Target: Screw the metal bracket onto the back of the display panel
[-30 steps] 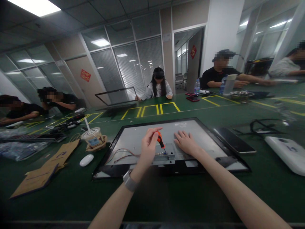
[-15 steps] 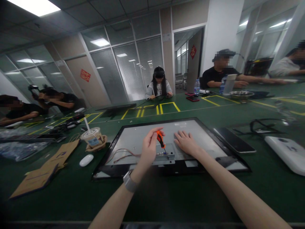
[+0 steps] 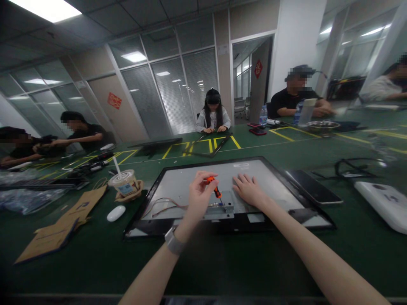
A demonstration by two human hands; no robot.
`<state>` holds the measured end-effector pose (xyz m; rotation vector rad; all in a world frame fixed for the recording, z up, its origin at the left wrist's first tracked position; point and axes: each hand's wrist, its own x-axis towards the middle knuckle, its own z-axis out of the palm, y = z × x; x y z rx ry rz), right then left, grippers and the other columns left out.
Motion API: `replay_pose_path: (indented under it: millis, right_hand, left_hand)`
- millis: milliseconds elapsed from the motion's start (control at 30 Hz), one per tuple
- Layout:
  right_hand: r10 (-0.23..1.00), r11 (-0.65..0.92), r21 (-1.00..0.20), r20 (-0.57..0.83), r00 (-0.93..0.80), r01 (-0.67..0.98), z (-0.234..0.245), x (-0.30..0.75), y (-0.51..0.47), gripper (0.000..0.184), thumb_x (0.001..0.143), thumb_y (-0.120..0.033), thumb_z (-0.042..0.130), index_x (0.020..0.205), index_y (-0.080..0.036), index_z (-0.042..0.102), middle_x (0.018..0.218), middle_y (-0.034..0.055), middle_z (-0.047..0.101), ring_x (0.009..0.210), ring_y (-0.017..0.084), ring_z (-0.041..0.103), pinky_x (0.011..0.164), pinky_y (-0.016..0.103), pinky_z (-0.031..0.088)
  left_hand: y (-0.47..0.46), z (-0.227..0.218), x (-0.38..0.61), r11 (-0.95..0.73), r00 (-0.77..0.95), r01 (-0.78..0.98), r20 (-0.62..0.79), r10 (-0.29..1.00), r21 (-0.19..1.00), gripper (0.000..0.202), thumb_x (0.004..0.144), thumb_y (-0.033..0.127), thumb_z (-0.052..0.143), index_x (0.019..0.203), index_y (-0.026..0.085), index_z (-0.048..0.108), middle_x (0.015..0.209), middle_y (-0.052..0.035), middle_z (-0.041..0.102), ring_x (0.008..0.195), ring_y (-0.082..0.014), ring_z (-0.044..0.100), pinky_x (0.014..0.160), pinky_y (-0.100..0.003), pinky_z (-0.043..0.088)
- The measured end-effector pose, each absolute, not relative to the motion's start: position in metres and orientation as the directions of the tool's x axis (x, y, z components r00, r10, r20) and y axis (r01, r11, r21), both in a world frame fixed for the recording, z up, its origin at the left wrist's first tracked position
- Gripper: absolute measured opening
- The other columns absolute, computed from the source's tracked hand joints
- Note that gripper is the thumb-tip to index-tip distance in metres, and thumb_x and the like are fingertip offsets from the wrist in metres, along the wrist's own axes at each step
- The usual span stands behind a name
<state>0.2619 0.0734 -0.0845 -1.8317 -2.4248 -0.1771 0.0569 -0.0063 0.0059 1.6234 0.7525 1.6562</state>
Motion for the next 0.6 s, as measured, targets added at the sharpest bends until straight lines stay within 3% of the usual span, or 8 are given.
replay_pose_path:
  millis: [167,267,433,600]
  right_hand:
    - [0.951,0.269,0.067,0.136,-0.276,0.961,-0.0849,0.2620,0.0742,0.059,0.099,-0.039,0.022,0.150,-0.016,0.040,0.155,0.0173,0.039,0.140,0.037,0.036,0.108,0.059,0.032]
    - [0.952,0.270,0.071,0.129,-0.277,0.960,-0.0830,0.2612,0.0727,0.059,0.099,-0.039,0.022,0.150,-0.015,0.039,0.155,0.0182,0.038,0.140,0.037,0.035,0.107,0.060,0.032]
    - [0.946,0.284,0.048,0.147,-0.288,0.958,-0.0836,0.2620,0.0723,0.059,0.099,-0.040,0.021,0.149,-0.016,0.041,0.154,0.0182,0.040,0.139,0.037,0.036,0.108,0.060,0.032]
    - [0.945,0.277,0.016,0.175,-0.275,0.961,-0.0896,0.2644,0.0759,0.059,0.098,-0.042,0.022,0.148,-0.019,0.043,0.153,0.0167,0.042,0.139,0.036,0.037,0.108,0.061,0.031]
  left_hand:
    - [-0.0090,0.0038,0.0572,-0.584,0.083,-0.093,0.591,0.803,0.806,0.025,0.096,0.027,0.052,0.109,0.023,0.072,0.105,-0.0065,0.059,0.090,-0.0149,0.058,0.083,-0.028,0.048]
    - [-0.0100,0.0040,0.0579,-0.572,0.126,-0.135,0.587,0.800,0.809,0.029,0.098,0.026,0.047,0.116,0.022,0.069,0.102,-0.0069,0.062,0.093,-0.0166,0.060,0.086,-0.031,0.048]
    - [-0.0097,0.0038,0.0590,-0.604,0.073,-0.085,0.609,0.790,0.793,0.017,0.089,0.025,0.063,0.103,0.021,0.073,0.095,-0.0048,0.057,0.084,-0.0144,0.056,0.077,-0.027,0.048]
    - [-0.0110,0.0053,0.0582,-0.604,0.000,-0.038,0.604,0.797,0.796,0.013,0.087,0.029,0.067,0.093,0.021,0.075,0.091,-0.0028,0.049,0.080,-0.0132,0.054,0.075,-0.027,0.047]
